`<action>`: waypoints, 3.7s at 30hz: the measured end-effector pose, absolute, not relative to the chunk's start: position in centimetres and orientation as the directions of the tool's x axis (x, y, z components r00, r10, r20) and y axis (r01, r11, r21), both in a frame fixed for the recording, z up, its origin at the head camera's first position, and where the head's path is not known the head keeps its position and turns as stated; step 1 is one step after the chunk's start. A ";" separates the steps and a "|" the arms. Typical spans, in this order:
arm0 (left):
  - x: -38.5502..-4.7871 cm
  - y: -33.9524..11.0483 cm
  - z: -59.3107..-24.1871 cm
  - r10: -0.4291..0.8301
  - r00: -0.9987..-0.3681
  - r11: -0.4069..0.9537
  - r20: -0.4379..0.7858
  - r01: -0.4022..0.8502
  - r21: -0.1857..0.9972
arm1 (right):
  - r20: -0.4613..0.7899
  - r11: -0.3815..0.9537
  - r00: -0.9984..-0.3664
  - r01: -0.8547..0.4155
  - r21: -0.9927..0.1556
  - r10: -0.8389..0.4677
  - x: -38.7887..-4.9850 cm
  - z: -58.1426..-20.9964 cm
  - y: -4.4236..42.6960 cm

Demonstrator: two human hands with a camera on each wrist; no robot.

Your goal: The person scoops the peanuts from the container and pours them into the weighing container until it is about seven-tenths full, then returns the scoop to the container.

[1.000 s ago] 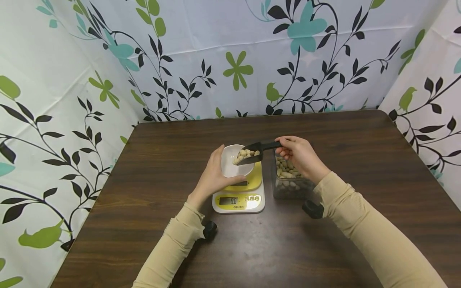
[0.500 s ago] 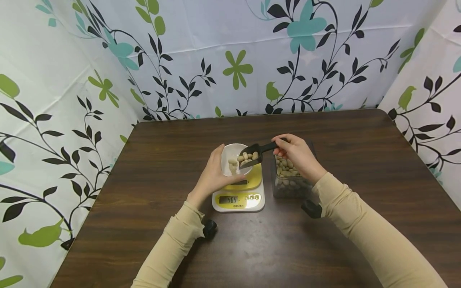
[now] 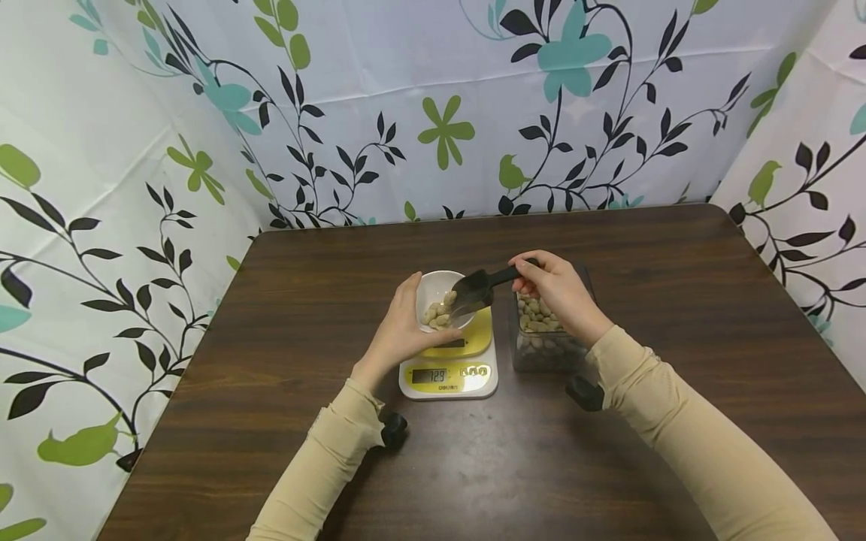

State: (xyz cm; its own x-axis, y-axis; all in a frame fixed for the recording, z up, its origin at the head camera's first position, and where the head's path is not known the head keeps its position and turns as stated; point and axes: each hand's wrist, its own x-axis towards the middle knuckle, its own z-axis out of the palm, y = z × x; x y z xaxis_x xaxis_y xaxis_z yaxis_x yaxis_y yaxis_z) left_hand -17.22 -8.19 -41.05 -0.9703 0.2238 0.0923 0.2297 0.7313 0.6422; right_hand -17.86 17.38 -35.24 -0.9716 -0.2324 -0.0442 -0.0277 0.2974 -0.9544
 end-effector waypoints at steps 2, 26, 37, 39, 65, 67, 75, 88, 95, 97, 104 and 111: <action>-17.3 -8.2 -41.0 0.222 -0.971 0.730 0.094 0.229 0.644 | -0.034 0.293 -0.972 -0.037 -0.955 -0.233 -17.9 -35.2 17.3; -17.6 -8.0 -39.7 0.261 -0.960 0.739 0.102 0.267 0.618 | 0.015 0.167 -0.976 -0.053 -0.984 -0.218 -17.8 -34.5 17.9; -17.3 -4.7 -36.9 0.366 -0.916 0.689 0.163 0.385 0.614 | 0.261 -0.217 -0.962 -0.240 -0.946 -0.073 -17.2 -31.4 20.8; -17.2 -3.8 -36.6 0.398 -0.903 0.686 0.161 0.410 0.601 | 0.295 -0.254 -0.954 -0.271 -0.928 -0.061 -17.1 -31.0 21.5; -17.2 2.0 -37.6 0.526 -0.844 0.692 0.106 0.497 0.523 | 0.274 0.769 -0.957 -0.248 -0.589 -0.098 -15.7 -29.9 24.4; -17.3 2.0 -37.7 0.528 -0.843 0.690 0.103 0.497 0.526 | 0.259 0.783 -0.958 -0.253 -0.568 -0.122 -15.7 -29.8 24.1; -17.3 2.1 -37.7 0.537 -0.839 0.677 0.084 0.488 0.551 | 0.221 0.803 -0.958 -0.275 -0.529 -0.183 -15.7 -30.3 23.5; -17.4 2.1 -37.7 0.544 -0.835 0.673 0.083 0.493 0.551 | 0.220 0.829 -0.939 -0.337 -0.446 -0.264 -15.8 -30.1 22.5; -17.4 2.2 -37.8 0.549 -0.831 0.669 0.093 0.503 0.547 | 0.121 0.824 -0.935 -0.351 -0.444 -0.332 -16.1 -30.2 22.9; -17.3 2.2 -37.9 0.548 -0.831 0.666 0.095 0.503 0.551 | 0.091 0.828 -0.948 -0.312 -0.466 -0.306 -16.2 -30.4 23.1; -17.1 2.2 -38.0 0.547 -0.833 0.677 0.081 0.498 0.541 | 0.058 0.803 -0.985 -0.167 -0.573 -0.164 -16.5 -32.0 24.6; -17.3 2.3 -38.1 0.542 -0.834 0.676 0.101 0.504 0.537 | 0.100 0.792 -0.980 -0.198 -0.577 -0.172 -16.5 -33.0 25.0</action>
